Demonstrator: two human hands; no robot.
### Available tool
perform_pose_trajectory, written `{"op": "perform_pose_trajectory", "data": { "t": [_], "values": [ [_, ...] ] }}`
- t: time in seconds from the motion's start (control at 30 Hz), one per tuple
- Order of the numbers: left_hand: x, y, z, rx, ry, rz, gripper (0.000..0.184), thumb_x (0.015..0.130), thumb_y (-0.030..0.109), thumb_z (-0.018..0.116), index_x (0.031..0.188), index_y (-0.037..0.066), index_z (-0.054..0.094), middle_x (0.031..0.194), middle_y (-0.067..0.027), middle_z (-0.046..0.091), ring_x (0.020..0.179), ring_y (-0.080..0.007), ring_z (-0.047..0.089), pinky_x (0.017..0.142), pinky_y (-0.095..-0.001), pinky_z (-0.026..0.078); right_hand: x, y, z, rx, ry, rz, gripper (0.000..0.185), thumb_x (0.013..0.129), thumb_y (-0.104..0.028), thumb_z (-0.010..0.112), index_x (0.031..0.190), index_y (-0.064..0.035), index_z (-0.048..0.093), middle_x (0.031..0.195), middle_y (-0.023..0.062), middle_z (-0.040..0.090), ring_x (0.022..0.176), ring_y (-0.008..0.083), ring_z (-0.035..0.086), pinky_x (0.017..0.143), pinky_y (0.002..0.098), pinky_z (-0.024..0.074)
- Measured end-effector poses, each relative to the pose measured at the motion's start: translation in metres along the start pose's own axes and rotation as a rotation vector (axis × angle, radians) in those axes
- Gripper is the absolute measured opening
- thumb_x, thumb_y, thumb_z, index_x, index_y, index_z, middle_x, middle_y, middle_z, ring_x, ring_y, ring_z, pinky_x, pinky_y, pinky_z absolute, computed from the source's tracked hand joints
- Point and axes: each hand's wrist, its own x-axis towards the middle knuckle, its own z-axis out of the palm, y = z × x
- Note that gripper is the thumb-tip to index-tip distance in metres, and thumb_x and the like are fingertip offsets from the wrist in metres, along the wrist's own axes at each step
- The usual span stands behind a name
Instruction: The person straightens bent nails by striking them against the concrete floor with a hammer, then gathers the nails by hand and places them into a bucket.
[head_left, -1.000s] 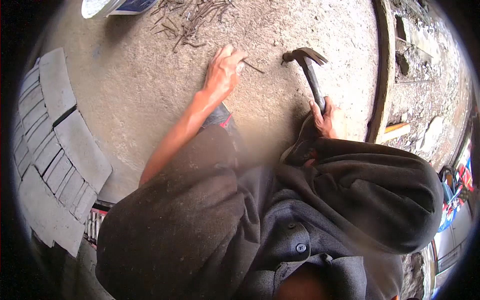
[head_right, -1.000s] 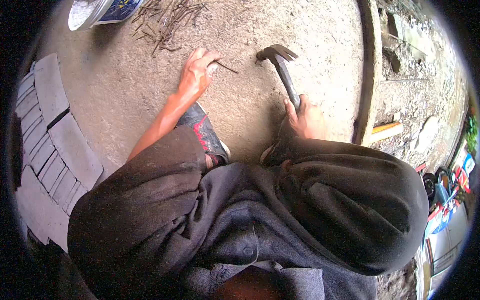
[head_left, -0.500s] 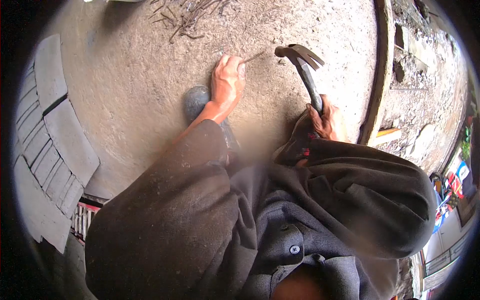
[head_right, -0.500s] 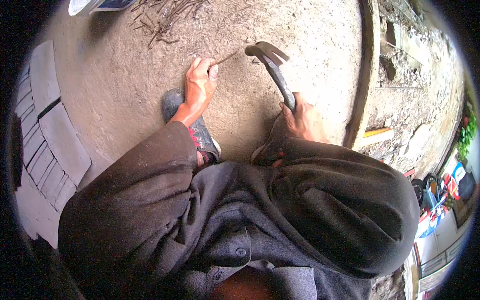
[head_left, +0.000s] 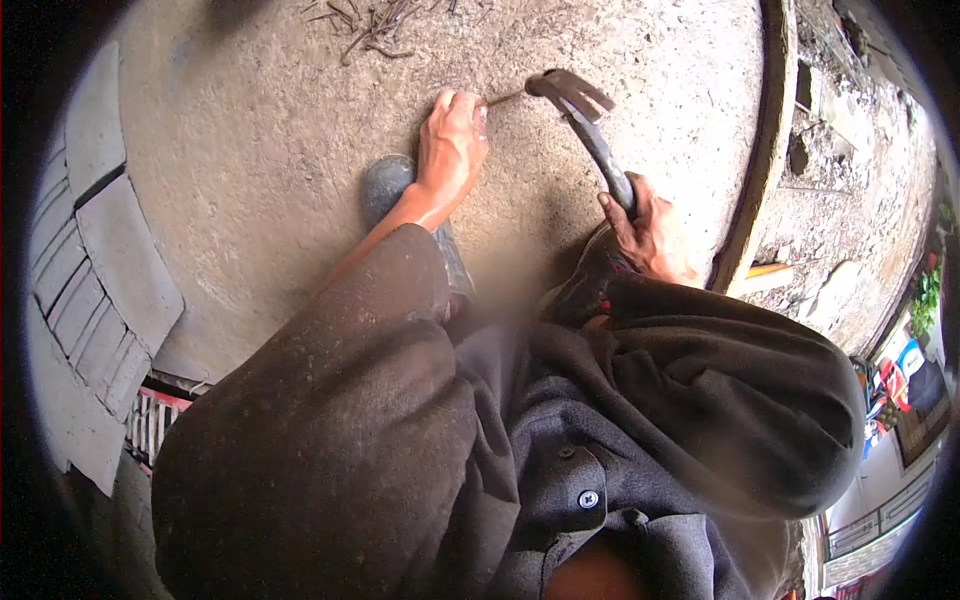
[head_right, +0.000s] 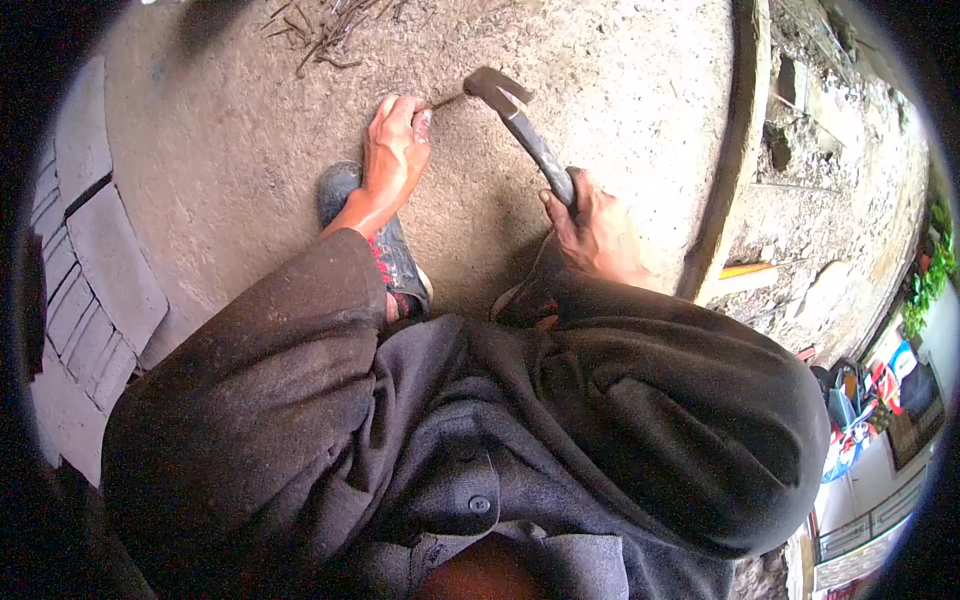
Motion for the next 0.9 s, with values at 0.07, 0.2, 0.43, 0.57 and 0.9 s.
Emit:
{"op": "perform_pose_trajectory", "data": {
  "t": [0.07, 0.2, 0.43, 0.57, 0.9],
  "values": [
    [0.001, 0.002, -0.001, 0.017, -0.01, -0.018, 0.009, 0.092, 0.007, 0.063, 0.099, 0.001, 0.063, 0.093, -0.0198, 0.061, 0.089, -0.0423, 0.062, 0.078, -0.0488, 0.049, 0.001, -0.005, -0.01, -0.002, 0.064, -0.072, 0.04, 0.098, -0.033, 0.068, 0.122, -0.002, 0.059, 0.072, 0.019, 0.064, 0.063, 0.0305, 0.065, 0.062, 0.041, 0.051],
    [0.003, -0.001, 0.003, -0.003, 0.053, 0.004, 0.009, 0.093, 0.009, 0.063, 0.098, 0.002, 0.062, 0.093, -0.0195, 0.061, 0.088, -0.0423, 0.061, 0.078, -0.0493, 0.049, 0.005, -0.007, -0.019, 0.077, 0.288, -0.38, 0.039, 0.093, -0.02, 0.074, 0.122, 0.0033, 0.061, 0.079, 0.0144, 0.069, 0.07, 0.0271, 0.069, 0.066, 0.0395, 0.0522],
    [0.001, -0.003, 0.004, -0.022, 0.039, 0.015, 0.007, 0.093, 0.008, 0.063, 0.096, 0.003, 0.06, 0.092, -0.0197, 0.062, 0.088, -0.0417, 0.061, 0.077, -0.0491, 0.048, 0.001, -0.002, -0.017, 0.218, 0.243, -0.342, 0.043, 0.093, -0.017, 0.074, 0.126, 0.0062, 0.059, 0.08, 0.0156, 0.069, 0.068, 0.0236, 0.068, 0.064, 0.0344, 0.0521],
    [0.001, -0.001, 0.004, -0.004, 0.033, 0.009, 0.006, 0.091, 0.006, 0.063, 0.096, 0.003, 0.061, 0.093, -0.02, 0.062, 0.089, -0.0417, 0.062, 0.078, -0.0486, 0.049, 0.019, -0.003, -0.005, 0.039, -0.027, -0.188, 0.025, 0.1, -0.023, 0.064, 0.111, -0.0015, 0.057, 0.063, 0.0107, 0.06, 0.053, 0.0233, 0.059, 0.053, 0.0397, 0.0466],
    [0.004, -0.002, 0.005, -0.021, 0.06, -0.003, 0.006, 0.09, 0.005, 0.066, 0.094, 0.002, 0.063, 0.093, -0.0191, 0.063, 0.088, -0.0409, 0.063, 0.077, -0.0479, 0.05, 0.016, 0.014, 0.003, 0.173, 0.061, -0.194, 0.026, 0.102, -0.031, 0.061, 0.101, -0.0053, 0.055, 0.061, 0.0104, 0.057, 0.052, 0.024, 0.059, 0.05, 0.0401, 0.0443]
  ]
}}
